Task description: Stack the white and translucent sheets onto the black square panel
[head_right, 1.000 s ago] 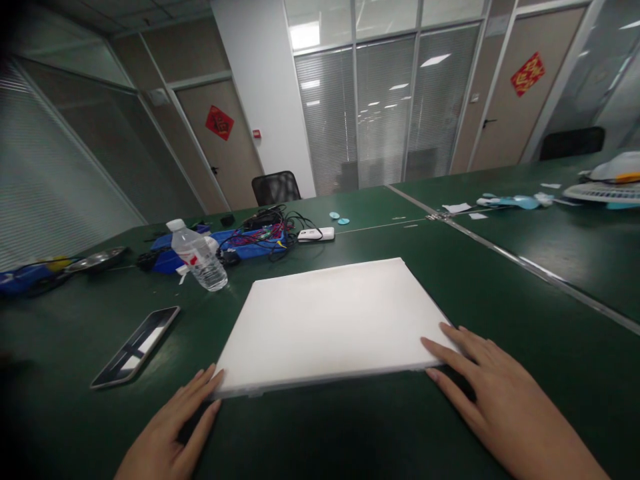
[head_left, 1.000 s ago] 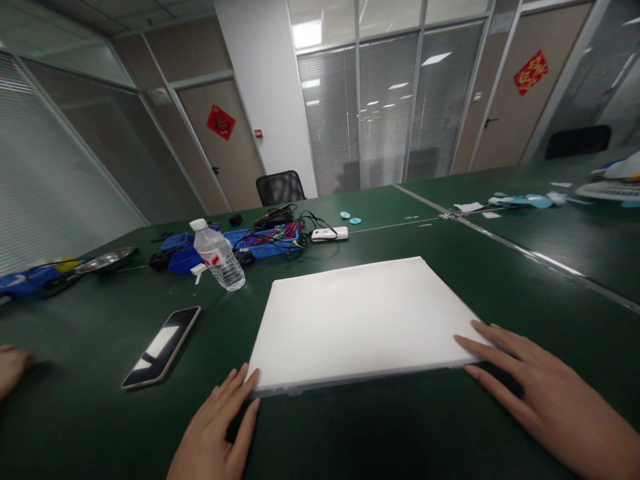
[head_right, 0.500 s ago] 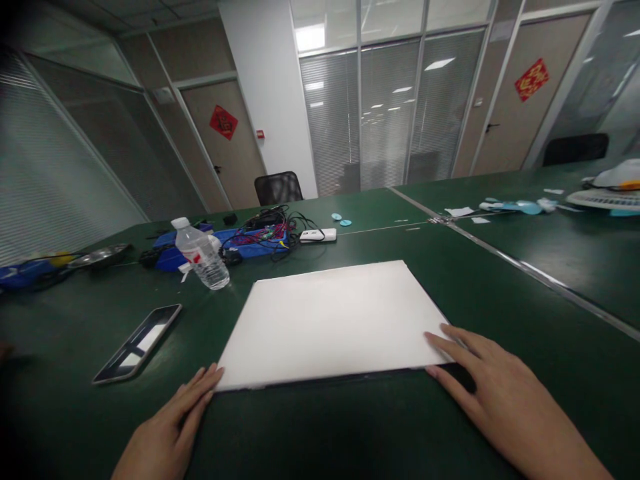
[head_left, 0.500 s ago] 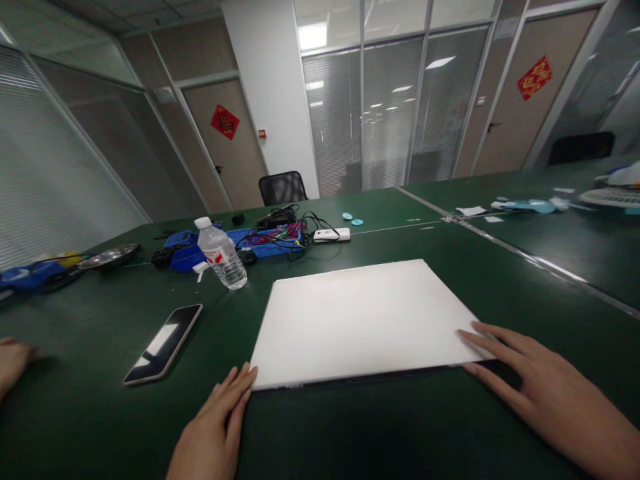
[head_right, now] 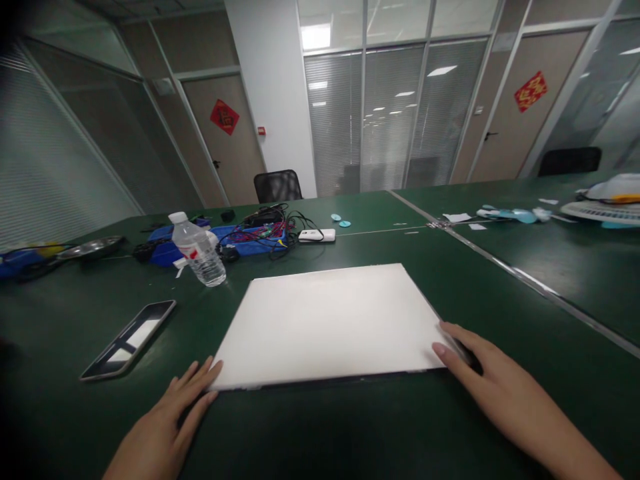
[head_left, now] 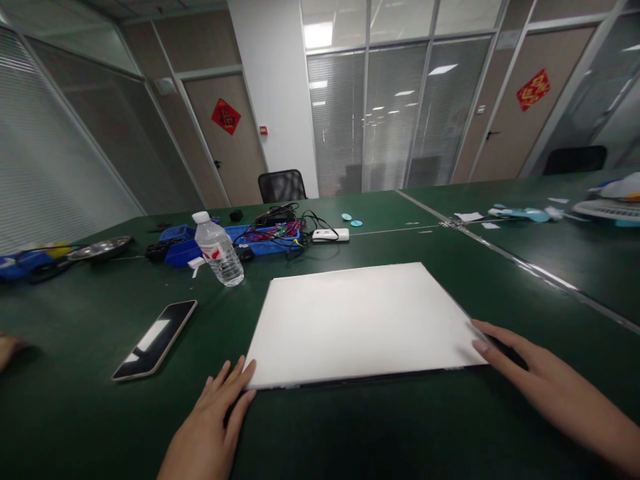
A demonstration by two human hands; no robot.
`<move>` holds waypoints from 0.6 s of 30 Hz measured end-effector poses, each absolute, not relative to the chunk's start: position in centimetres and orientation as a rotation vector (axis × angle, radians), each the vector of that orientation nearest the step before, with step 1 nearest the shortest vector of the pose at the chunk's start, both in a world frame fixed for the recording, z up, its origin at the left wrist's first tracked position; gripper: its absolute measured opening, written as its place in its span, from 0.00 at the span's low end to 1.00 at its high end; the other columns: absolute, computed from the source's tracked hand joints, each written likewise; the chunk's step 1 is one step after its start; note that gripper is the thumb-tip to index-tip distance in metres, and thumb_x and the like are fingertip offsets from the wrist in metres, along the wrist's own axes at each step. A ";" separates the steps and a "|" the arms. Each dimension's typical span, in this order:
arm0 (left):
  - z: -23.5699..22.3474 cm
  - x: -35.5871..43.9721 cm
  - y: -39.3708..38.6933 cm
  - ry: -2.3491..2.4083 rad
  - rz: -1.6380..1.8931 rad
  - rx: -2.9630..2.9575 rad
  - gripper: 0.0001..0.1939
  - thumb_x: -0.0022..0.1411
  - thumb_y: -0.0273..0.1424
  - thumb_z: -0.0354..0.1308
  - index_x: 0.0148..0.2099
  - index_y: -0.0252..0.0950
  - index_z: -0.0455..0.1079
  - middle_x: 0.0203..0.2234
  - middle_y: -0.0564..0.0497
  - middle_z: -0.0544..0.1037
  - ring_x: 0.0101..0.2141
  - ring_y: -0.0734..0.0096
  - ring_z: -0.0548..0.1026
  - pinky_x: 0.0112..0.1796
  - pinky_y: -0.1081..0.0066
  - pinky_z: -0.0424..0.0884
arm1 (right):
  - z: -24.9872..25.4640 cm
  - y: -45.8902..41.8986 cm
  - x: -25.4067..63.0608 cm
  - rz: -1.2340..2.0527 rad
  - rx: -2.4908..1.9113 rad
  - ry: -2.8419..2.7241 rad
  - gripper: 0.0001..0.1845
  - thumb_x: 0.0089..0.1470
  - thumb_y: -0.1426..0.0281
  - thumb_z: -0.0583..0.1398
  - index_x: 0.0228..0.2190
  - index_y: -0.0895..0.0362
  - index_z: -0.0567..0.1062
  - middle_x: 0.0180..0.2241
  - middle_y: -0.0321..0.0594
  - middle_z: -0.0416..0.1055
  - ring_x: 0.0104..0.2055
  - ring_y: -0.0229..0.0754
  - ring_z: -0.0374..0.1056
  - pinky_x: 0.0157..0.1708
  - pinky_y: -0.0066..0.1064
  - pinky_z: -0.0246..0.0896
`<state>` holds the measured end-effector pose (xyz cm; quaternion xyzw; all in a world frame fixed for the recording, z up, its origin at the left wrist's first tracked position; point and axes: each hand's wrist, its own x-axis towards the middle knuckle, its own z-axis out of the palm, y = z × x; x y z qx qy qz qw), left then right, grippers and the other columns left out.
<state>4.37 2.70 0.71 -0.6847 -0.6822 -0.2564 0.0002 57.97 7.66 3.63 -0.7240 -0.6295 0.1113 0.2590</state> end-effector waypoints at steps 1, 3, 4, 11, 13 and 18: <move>0.8 4.4 2.7 -2.142 -0.807 -2.143 0.25 0.72 0.45 0.51 0.63 0.46 0.79 0.63 0.50 0.78 0.65 0.49 0.74 0.65 0.45 0.70 | 4.1 7.7 57.8 0.424 -1.968 -1.607 0.42 0.59 0.34 0.54 0.58 0.48 0.81 0.58 0.45 0.77 0.58 0.62 0.76 0.59 0.57 0.72; 0.9 4.4 2.6 -2.133 -0.819 -2.130 0.24 0.72 0.45 0.53 0.63 0.47 0.79 0.62 0.51 0.79 0.64 0.50 0.75 0.64 0.47 0.71 | 4.7 7.8 57.7 0.635 -1.935 -1.368 0.41 0.55 0.33 0.58 0.54 0.47 0.84 0.58 0.45 0.78 0.59 0.64 0.75 0.60 0.58 0.70; 0.9 4.4 2.6 -2.128 -0.827 -2.123 0.23 0.72 0.44 0.53 0.62 0.47 0.79 0.62 0.52 0.79 0.64 0.50 0.75 0.64 0.47 0.72 | 4.9 7.7 57.7 0.685 -1.893 -1.249 0.39 0.53 0.35 0.61 0.52 0.48 0.84 0.57 0.46 0.78 0.60 0.65 0.74 0.58 0.56 0.72; 0.4 4.0 2.2 -2.143 -0.816 -2.097 0.24 0.72 0.47 0.54 0.63 0.49 0.78 0.64 0.52 0.78 0.65 0.47 0.74 0.63 0.44 0.73 | 5.4 7.0 56.9 0.971 -1.427 -0.694 0.29 0.49 0.55 0.71 0.52 0.49 0.81 0.63 0.46 0.73 0.59 0.62 0.75 0.39 0.38 0.82; 0.3 4.1 2.1 -2.126 -0.789 -2.093 0.25 0.71 0.48 0.55 0.64 0.48 0.78 0.64 0.51 0.78 0.64 0.46 0.75 0.61 0.43 0.75 | 5.2 6.8 56.9 0.965 -1.391 -0.633 0.32 0.43 0.57 0.74 0.51 0.47 0.81 0.63 0.43 0.74 0.59 0.62 0.75 0.38 0.37 0.83; 1.2 4.7 1.9 -1.914 -0.774 -2.022 0.30 0.73 0.45 0.55 0.73 0.45 0.67 0.62 0.46 0.80 0.59 0.50 0.81 0.56 0.51 0.81 | 3.2 5.5 59.5 0.926 -1.308 -0.715 0.31 0.42 0.61 0.77 0.50 0.43 0.82 0.60 0.40 0.76 0.54 0.58 0.78 0.40 0.40 0.85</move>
